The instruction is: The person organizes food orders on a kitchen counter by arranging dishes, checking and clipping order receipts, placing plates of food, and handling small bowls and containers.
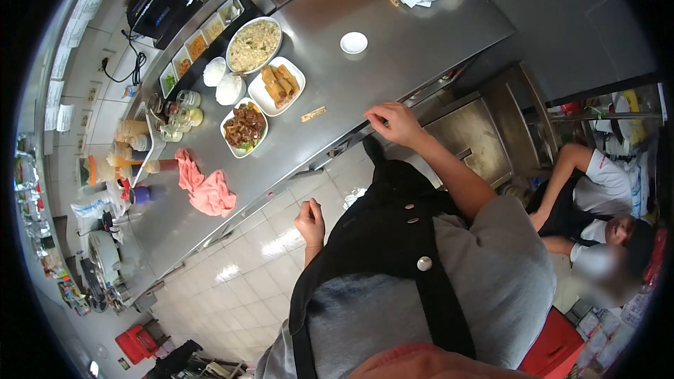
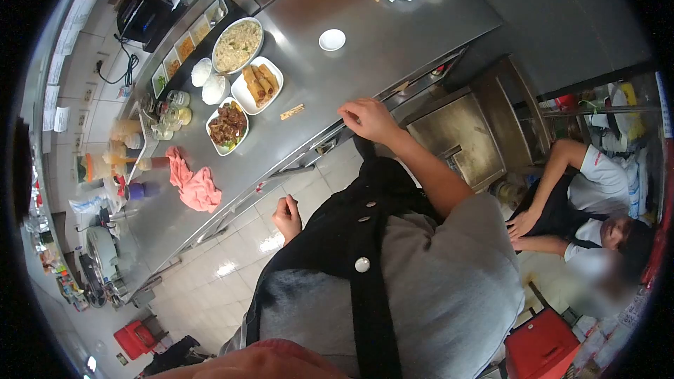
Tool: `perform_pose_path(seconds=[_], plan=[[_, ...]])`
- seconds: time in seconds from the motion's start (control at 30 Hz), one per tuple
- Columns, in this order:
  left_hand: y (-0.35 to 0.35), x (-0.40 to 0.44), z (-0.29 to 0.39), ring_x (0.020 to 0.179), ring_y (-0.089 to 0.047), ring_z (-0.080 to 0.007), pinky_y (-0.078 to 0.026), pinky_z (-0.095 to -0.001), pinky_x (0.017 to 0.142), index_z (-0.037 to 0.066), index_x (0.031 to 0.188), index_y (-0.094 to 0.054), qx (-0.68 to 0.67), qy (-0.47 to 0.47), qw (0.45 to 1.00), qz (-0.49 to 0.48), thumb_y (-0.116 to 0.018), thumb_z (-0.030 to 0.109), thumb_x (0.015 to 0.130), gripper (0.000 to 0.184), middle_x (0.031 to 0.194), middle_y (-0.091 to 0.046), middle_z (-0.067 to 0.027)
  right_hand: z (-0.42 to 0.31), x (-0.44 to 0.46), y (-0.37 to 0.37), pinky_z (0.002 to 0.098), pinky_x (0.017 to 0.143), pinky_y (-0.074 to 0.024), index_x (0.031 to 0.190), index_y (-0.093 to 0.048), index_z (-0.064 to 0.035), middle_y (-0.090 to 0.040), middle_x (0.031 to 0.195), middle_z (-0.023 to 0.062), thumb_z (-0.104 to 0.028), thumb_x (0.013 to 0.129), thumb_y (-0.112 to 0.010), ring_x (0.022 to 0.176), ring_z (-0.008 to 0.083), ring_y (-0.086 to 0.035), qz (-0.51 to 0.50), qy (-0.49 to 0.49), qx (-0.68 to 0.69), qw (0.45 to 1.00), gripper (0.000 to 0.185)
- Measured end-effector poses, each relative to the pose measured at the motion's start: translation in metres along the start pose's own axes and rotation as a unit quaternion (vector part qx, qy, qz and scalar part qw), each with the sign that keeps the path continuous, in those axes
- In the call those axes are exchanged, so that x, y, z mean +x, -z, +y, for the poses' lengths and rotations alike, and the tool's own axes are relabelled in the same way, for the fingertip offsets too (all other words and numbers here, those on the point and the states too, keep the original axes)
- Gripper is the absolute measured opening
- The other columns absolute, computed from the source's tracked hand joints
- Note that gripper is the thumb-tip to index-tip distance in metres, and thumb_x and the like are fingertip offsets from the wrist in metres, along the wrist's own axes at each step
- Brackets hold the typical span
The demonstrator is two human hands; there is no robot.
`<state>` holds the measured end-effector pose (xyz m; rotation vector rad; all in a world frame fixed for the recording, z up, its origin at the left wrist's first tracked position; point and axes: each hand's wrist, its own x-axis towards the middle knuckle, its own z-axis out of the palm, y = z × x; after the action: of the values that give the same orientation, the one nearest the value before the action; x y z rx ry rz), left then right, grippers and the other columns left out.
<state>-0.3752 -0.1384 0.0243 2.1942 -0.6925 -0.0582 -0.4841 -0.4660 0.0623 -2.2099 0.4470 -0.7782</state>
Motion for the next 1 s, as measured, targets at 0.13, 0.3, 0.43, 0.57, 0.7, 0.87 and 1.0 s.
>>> perform_pose_path(seconds=[0.13,0.3,0.43,0.57,0.7,0.87,1.0], plan=[[-0.004,-0.011,0.000,0.039,-0.043,-0.0182,-0.036,-0.0310,0.042,0.004,0.066,-0.056,0.006,0.016,1.000,-0.008,-0.058,0.014,0.093,0.029,0.049,-0.049,-0.0083,0.002,0.013,-0.003,0.0391,0.059,-0.0476,0.086,-0.065,-0.0071,-0.063,0.071,0.0092,-0.015,0.083,-0.064,0.064,0.0296,-0.061,-0.006,-0.009,0.015,1.000,0.009],[-0.017,0.007,0.012,0.040,-0.045,-0.0222,-0.037,-0.0330,0.043,0.003,0.070,-0.058,0.012,0.029,0.999,0.006,-0.059,0.014,0.092,0.025,0.050,-0.049,-0.0100,0.015,0.040,-0.015,0.0407,0.060,-0.0483,0.087,-0.065,-0.0075,-0.064,0.073,0.0109,-0.016,0.085,-0.063,0.067,0.0321,-0.062,-0.042,0.012,0.007,0.999,0.010],[-0.037,0.065,0.035,0.050,-0.052,-0.0236,-0.041,-0.0347,0.049,0.001,0.076,-0.062,0.031,-0.021,0.999,-0.008,-0.059,0.013,0.092,0.020,0.063,-0.057,-0.0121,0.051,0.082,-0.010,0.0415,0.061,-0.0487,0.088,-0.066,-0.0076,-0.064,0.074,0.0121,-0.016,0.085,-0.062,0.067,0.0335,-0.062,-0.046,0.027,-0.019,0.998,0.010],[-0.065,0.134,0.068,0.085,-0.061,-0.0266,-0.050,-0.0359,0.071,0.002,0.097,-0.066,0.061,-0.072,0.994,-0.063,-0.058,0.013,0.091,0.015,0.100,-0.063,-0.0136,0.096,0.156,0.031,0.0436,0.068,-0.0489,0.088,-0.065,-0.0074,-0.063,0.082,0.0147,-0.015,0.083,-0.059,0.076,0.0347,-0.062,-0.007,-0.010,-0.067,0.998,0.011],[-0.091,0.174,0.086,0.113,-0.053,-0.0337,-0.043,-0.0410,0.096,0.005,0.113,-0.064,0.087,-0.128,0.984,-0.088,-0.059,0.008,0.086,0.027,0.123,-0.057,-0.0139,0.197,0.257,0.064,0.0448,0.083,-0.0471,0.099,-0.064,-0.0030,-0.059,0.102,0.0216,-0.014,0.084,-0.053,0.098,0.0377,-0.057,0.057,-0.032,-0.227,0.972,0.022],[-0.104,0.186,0.093,0.116,-0.052,-0.0336,-0.041,-0.0427,0.100,0.007,0.114,-0.063,0.104,-0.144,0.980,-0.094,-0.060,0.001,0.078,0.036,0.125,-0.057,-0.0137,0.314,0.369,0.082,0.0459,0.093,-0.0436,0.106,-0.060,0.0066,-0.059,0.108,0.0280,-0.010,0.080,-0.053,0.103,0.0424,-0.055,0.013,-0.061,-0.375,0.925,0.032],[-0.097,0.174,0.094,0.113,-0.053,-0.0338,-0.042,-0.0418,0.098,0.006,0.109,-0.063,0.092,-0.068,0.991,-0.072,-0.058,-0.006,0.073,0.038,0.121,-0.058,-0.0128,0.428,0.419,0.073,0.0443,0.097,-0.0444,0.116,-0.057,0.0026,-0.057,0.120,0.0235,-0.010,0.089,-0.044,0.115,0.0371,-0.054,-0.092,-0.162,-0.454,0.871,0.033]])
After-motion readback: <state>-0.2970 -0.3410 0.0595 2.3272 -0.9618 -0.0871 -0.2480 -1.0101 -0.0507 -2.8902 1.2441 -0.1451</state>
